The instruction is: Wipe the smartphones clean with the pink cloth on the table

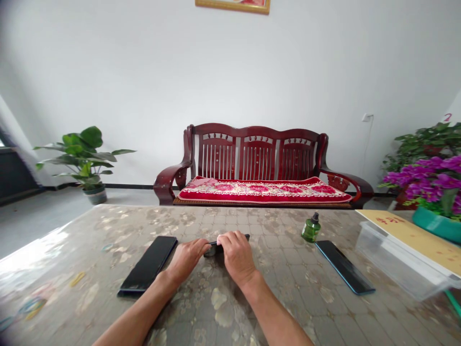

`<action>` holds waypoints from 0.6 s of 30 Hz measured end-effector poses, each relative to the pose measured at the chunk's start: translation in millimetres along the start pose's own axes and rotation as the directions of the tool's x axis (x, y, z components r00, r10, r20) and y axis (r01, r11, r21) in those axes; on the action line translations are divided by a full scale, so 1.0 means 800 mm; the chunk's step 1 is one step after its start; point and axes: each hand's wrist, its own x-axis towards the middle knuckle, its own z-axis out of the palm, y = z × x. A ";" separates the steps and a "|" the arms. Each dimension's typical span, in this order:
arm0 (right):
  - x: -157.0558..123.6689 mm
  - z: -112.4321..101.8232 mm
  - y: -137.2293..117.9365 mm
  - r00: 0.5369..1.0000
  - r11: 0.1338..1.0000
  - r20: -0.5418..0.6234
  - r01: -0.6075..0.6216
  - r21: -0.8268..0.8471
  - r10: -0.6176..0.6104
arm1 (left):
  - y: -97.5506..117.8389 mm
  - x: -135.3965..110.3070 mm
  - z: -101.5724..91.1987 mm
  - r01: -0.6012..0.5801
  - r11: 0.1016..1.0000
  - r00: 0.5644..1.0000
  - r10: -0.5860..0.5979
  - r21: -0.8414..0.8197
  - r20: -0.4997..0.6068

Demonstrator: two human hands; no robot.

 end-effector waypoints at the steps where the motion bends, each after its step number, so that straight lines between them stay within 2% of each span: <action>1: -0.003 -0.004 0.011 1.000 1.000 -0.011 -0.019 -0.003 0.019 | -0.001 0.000 0.000 0.013 1.000 1.000 -0.013 -0.007 0.008; 7: -0.017 -0.019 0.067 0.980 0.983 -0.106 -0.175 -0.047 0.170 | -0.002 0.003 -0.008 0.048 0.998 0.998 -0.046 -0.033 0.048; 12: -0.014 -0.007 0.072 0.942 0.948 -0.123 -0.298 0.109 0.311 | 0.000 0.006 -0.012 -0.003 1.000 1.000 0.003 -0.020 0.016; 15: -0.015 -0.002 0.071 0.934 0.939 -0.136 -0.313 0.141 0.331 | 0.002 0.010 -0.009 -0.075 0.997 0.997 0.075 0.006 0.012; 18: -0.018 0.000 0.071 0.927 0.935 -0.168 -0.308 0.173 0.337 | 0.010 0.019 -0.010 -0.124 0.990 0.991 0.121 0.066 0.057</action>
